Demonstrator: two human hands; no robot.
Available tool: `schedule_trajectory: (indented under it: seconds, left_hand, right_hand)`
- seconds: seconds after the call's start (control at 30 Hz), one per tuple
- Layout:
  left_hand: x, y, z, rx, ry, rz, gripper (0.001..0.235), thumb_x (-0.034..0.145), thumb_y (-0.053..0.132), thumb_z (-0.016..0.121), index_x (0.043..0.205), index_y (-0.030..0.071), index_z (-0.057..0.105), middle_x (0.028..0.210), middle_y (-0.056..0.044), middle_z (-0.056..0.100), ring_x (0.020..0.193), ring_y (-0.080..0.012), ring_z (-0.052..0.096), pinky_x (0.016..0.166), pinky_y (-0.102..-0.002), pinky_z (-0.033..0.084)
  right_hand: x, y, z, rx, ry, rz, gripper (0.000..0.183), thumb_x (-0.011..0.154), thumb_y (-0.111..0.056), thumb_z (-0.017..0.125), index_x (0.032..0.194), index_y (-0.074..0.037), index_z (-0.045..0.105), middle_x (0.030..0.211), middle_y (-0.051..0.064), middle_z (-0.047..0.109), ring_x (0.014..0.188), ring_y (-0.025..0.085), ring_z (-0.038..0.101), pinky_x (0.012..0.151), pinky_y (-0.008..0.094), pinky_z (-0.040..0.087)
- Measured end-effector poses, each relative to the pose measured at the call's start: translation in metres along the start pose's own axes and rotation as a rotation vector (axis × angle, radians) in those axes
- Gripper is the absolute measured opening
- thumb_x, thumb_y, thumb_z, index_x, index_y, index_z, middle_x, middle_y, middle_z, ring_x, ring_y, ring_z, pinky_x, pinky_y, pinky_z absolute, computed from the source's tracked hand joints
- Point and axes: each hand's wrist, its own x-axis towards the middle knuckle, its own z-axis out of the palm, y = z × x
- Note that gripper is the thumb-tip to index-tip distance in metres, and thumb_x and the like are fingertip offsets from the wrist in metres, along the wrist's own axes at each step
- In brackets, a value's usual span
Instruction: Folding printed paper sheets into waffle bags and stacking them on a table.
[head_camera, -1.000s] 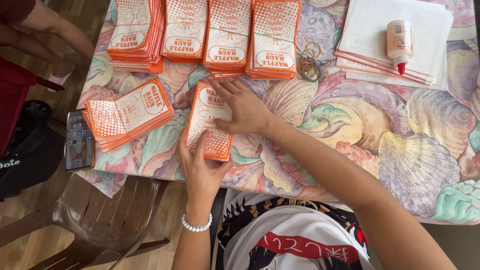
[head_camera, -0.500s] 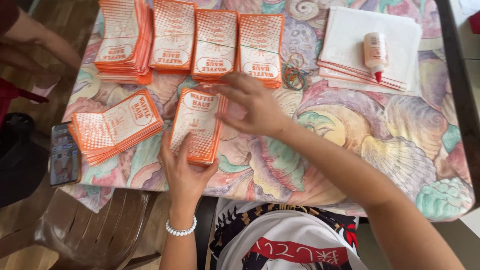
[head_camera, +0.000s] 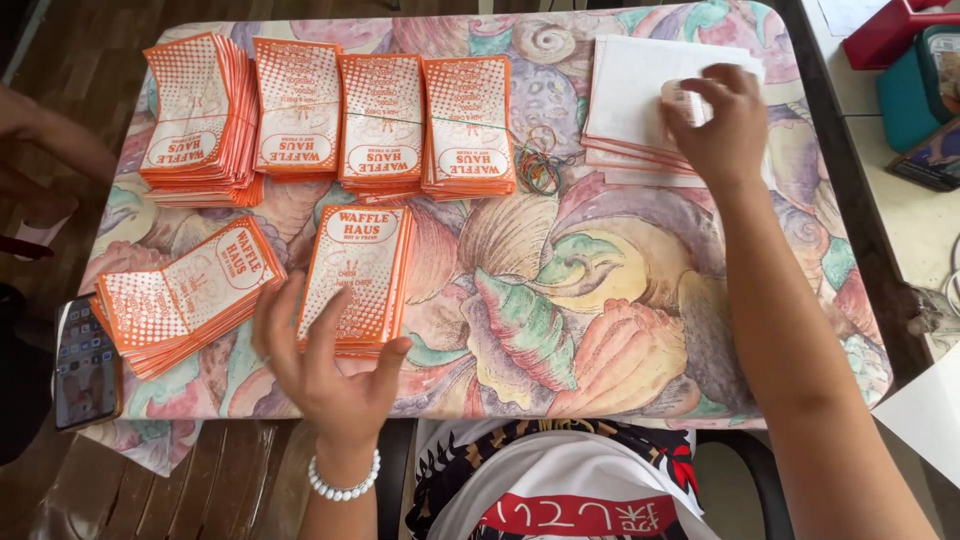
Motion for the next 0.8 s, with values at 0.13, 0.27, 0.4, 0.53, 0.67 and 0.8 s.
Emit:
schedule_trajectory:
  seconds: [0.13,0.27,0.4,0.53,0.67,0.8]
  left_hand:
    - [0.047,0.050,0.045,-0.265,-0.089,0.065,0.037,0.097,0.036,0.068,0.116,0.004,0.068,0.135,-0.017,0.055,0.129,-0.0376,0.053,0.116,-0.055,0.046]
    - [0.072,0.067,0.148,-0.402,-0.308,0.137,0.024,0.095,0.022,0.069,0.112,0.005,0.068,0.113,-0.013,0.065,0.107,-0.0324,0.065,0.092,-0.046,0.052]
    - [0.084,0.057,0.263,-0.392,-0.507,-0.059,0.021,0.087,0.016,0.067,0.108,0.017,0.069,0.097,-0.002,0.067,0.093,-0.0276,0.073,0.080,-0.047,0.060]
    - [0.078,0.049,0.331,-0.373,-0.545,-0.178,0.024,0.088,0.012,0.064,0.111,0.016,0.067,0.097,-0.003,0.068,0.094,-0.0275,0.074,0.082,-0.049,0.060]
    - [0.061,0.042,0.364,-0.390,-0.559,-0.264,0.028,0.089,0.005,0.060,0.115,0.013,0.066,0.099,-0.006,0.068,0.099,-0.0336,0.073,0.084,-0.052,0.059]
    - [0.041,0.026,0.398,-0.238,-0.591,0.114,0.036,0.083,0.029,0.076,0.118,0.022,0.073,0.123,-0.004,0.063,0.119,-0.0326,0.061,0.092,-0.048,0.057]
  right_hand:
    - [0.009,-0.043,0.003,-0.117,-0.347,-0.243,0.044,0.101,-0.027,0.070,0.139,-0.006,0.067,0.143,0.016,0.064,0.130,0.035,0.057,0.110,0.051,0.048]
    - [-0.010,-0.026,0.043,-0.203,-0.384,-0.234,0.029,0.102,-0.029,0.062,0.127,-0.015,0.068,0.120,0.006,0.070,0.115,0.029,0.063,0.104,0.042,0.044]
    - [-0.020,-0.020,0.051,-0.196,-0.216,-0.346,0.009,0.097,-0.024,0.066,0.099,-0.021,0.074,0.088,-0.001,0.076,0.086,0.023,0.076,0.079,0.035,0.059]
    - [-0.018,-0.028,0.032,-0.184,-0.219,-0.246,0.014,0.103,-0.021,0.062,0.108,-0.017,0.074,0.087,0.002,0.076,0.080,0.026,0.076,0.071,0.039,0.060]
    - [-0.022,-0.009,0.047,-0.155,-0.183,-0.077,0.014,0.104,-0.028,0.064,0.102,-0.019,0.076,0.076,0.003,0.073,0.069,0.029,0.074,0.062,0.042,0.059]
    - [-0.021,-0.001,0.053,0.153,-0.083,0.286,0.015,0.103,-0.020,0.062,0.112,-0.018,0.074,0.076,0.005,0.075,0.070,0.029,0.075,0.069,0.039,0.062]
